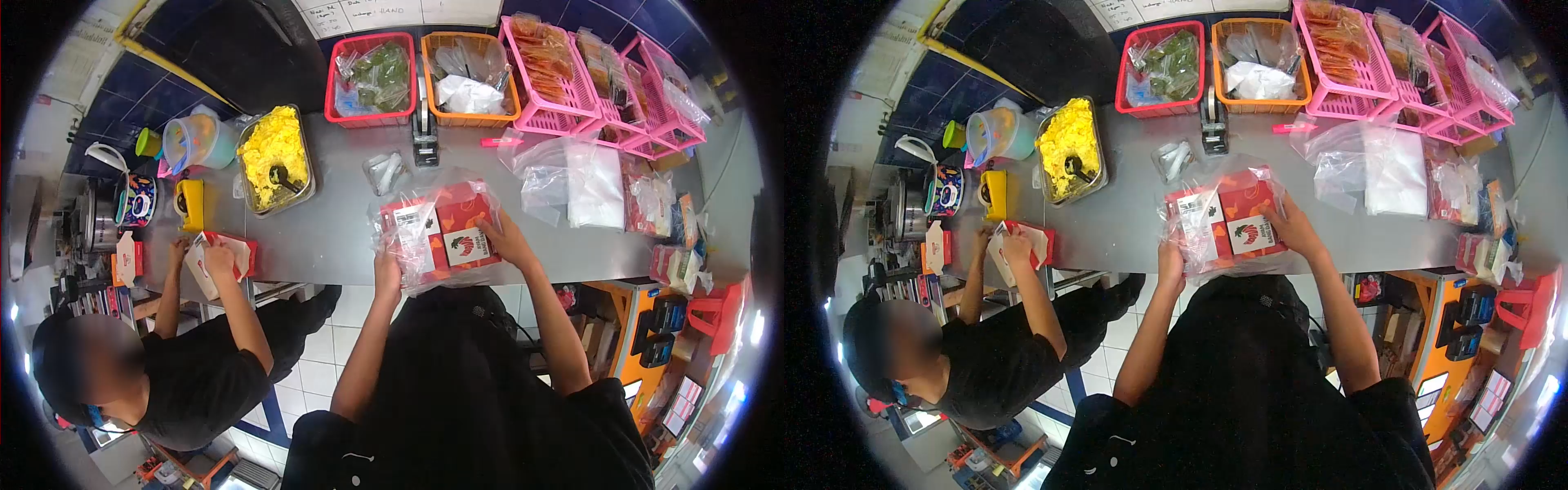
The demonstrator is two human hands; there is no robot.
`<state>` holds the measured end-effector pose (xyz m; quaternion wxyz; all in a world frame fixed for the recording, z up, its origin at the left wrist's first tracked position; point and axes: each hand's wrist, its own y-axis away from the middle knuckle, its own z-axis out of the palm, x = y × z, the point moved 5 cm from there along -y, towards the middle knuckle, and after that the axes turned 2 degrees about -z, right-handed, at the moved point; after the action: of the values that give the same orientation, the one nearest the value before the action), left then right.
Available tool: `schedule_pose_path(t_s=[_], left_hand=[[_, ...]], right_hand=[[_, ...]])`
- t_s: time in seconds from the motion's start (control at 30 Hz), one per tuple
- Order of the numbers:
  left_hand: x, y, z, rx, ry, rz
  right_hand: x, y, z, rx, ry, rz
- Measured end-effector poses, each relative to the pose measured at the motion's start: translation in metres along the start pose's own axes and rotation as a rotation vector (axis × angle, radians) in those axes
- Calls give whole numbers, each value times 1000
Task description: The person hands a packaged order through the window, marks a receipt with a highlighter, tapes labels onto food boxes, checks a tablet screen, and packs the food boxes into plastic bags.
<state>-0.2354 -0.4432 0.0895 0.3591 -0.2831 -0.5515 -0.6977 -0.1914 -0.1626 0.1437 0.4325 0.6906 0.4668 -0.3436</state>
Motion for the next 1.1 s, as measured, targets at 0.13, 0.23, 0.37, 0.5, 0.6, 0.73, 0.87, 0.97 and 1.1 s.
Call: schedule_pose_path(t_s=[0.13, 0.23, 0.37, 0.5, 0.6, 0.73, 0.87, 0.97, 1.1], left_hand=[[-4, -4, -1, 8, -70, -32], [13, 0, 8, 31, -200, 145], [22, -5, 15, 21, -169, 162], [32, -1, 6, -62, -123, 58], [61, 29, -21, -161, -105, 56], [101, 60, -61, 64, 63, 115], [106, 71, -97, 265, 132, 163], [118, 91, -90, 298, 186, 191], [124, 82, -67, 311, 67, 184]], right_hand=[[2, 11, 9, 180, 111, -78], [0, 24, 12, 182, 57, 3], [17, 23, 15, 153, -78, 45], [1, 11, -38, -180, 391, 97], [-64, -39, -104, -354, 394, -293], [-85, -199, -136, 205, 123, -321], [-33, -323, -119, 376, 576, -274], [-45, -314, -122, 302, 518, -134], [-44, -317, -132, 218, 347, -196]])
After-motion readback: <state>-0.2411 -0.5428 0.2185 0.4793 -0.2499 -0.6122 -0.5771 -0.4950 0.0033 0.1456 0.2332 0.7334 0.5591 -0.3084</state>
